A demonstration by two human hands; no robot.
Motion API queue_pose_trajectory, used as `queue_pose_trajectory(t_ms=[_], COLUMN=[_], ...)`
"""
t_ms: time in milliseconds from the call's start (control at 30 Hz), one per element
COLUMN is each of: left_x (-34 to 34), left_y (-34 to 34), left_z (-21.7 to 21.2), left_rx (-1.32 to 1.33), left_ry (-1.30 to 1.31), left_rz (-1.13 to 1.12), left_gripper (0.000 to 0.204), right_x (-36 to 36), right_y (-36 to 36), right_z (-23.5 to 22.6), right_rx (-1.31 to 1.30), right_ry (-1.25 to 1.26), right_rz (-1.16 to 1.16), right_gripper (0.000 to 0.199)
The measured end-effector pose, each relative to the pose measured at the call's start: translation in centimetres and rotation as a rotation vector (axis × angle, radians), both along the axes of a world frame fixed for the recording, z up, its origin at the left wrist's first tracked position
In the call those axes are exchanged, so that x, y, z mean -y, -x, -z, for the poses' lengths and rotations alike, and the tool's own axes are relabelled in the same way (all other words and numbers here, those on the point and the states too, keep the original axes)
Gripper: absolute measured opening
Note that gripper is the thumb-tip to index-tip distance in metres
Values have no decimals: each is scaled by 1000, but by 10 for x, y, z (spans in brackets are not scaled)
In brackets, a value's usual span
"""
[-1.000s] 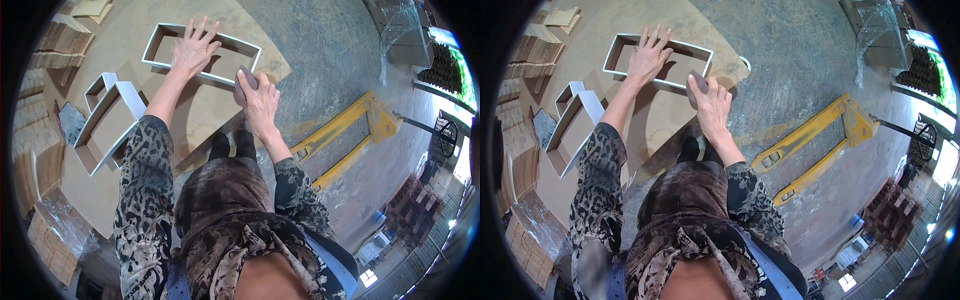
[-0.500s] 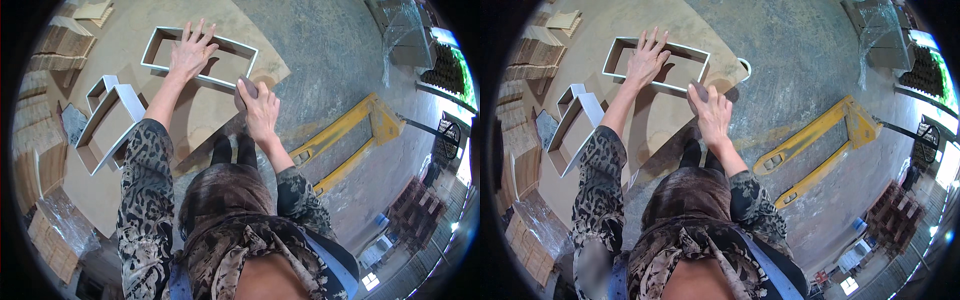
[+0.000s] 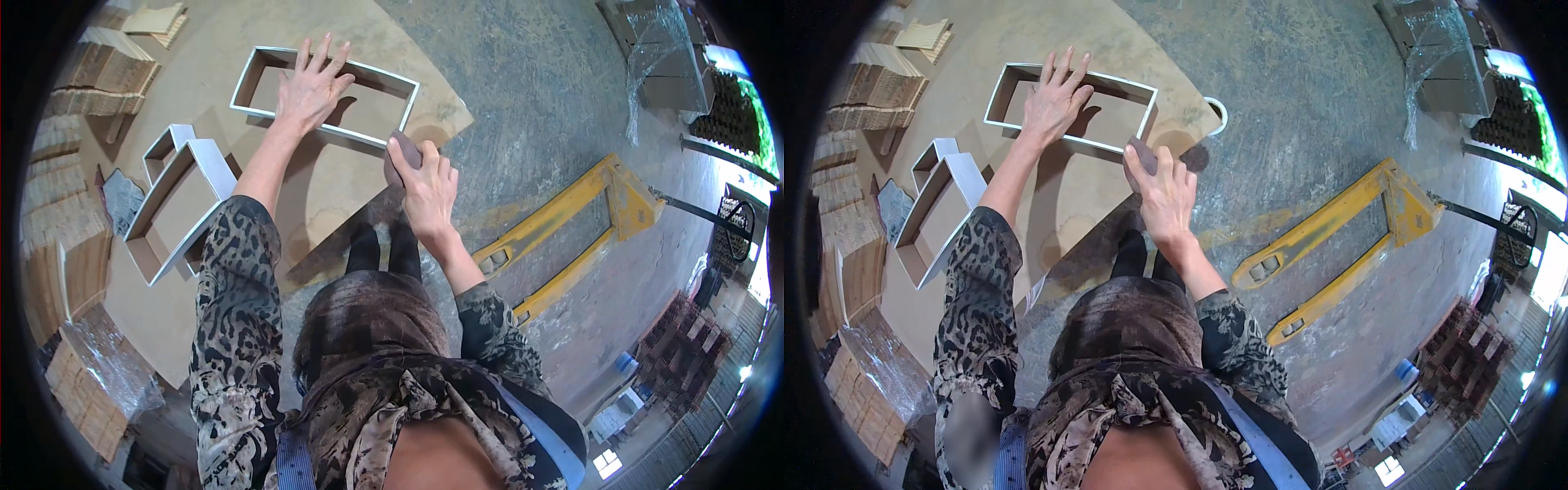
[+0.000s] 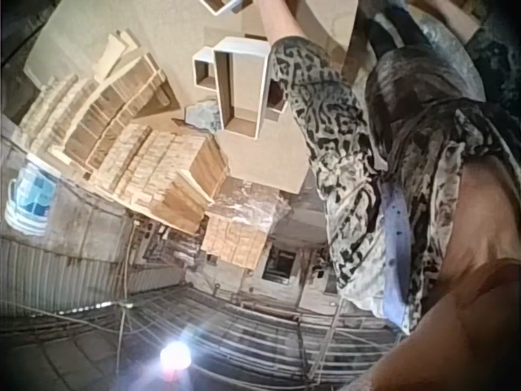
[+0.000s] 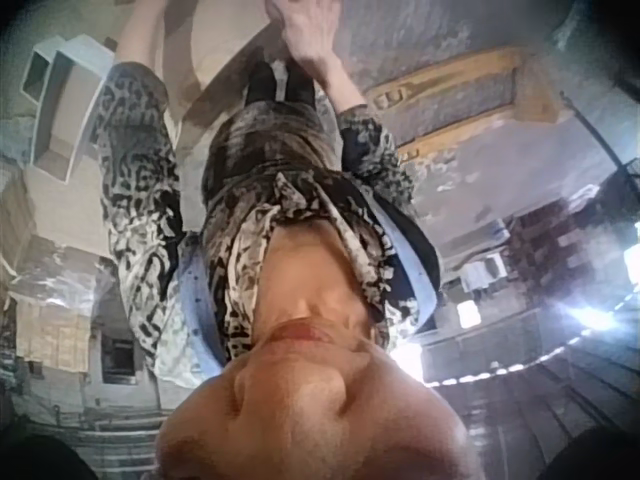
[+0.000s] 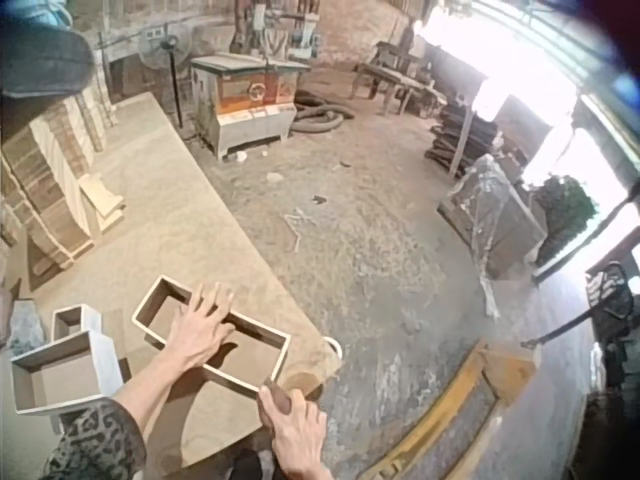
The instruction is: Sanding the edges and corners of small rectangular wooden boxes using a piece of sandpaper.
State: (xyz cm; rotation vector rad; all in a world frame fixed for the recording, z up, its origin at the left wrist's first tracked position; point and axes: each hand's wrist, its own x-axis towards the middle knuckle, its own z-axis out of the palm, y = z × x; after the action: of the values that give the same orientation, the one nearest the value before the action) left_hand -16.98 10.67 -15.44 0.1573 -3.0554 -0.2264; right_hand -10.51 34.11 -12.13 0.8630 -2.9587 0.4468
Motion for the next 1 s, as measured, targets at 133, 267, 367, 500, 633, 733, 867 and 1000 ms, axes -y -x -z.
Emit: queue_pose_trajectory(t_ms=[133,267,367,500,633,733,867,1000], left_x=[5,1,2,3,1,4,1,2], left_y=[5,4,2,4,3,3,3,3], left_z=[-2,-3,-3,-2,-2,-3,-1,-2], left_rx=[-17,-4,1,-9,-18,-4,-25,-15], left_ry=[49,17,29,28,38,45,41,22], left_rz=[7,7,10,21,10,5,13,16], left_gripper=[54,54,54,53,53,53,52,52], right_x=[15,-6,10,-3,11,4,9,-3], right_y=[30,3,25,3,26,13,23,1], right_z=[-6,10,-4,9,-2,6,-2,14], right_rx=[12,-16,2,-23,-31,-60,-84,-106], right_ry=[97,-30,20,50,37,36,96,32], right_rz=[-42,-21,-21,-13,-3,-16,-40,-42], right_gripper=[56,51,54,57,57,54,49,53])
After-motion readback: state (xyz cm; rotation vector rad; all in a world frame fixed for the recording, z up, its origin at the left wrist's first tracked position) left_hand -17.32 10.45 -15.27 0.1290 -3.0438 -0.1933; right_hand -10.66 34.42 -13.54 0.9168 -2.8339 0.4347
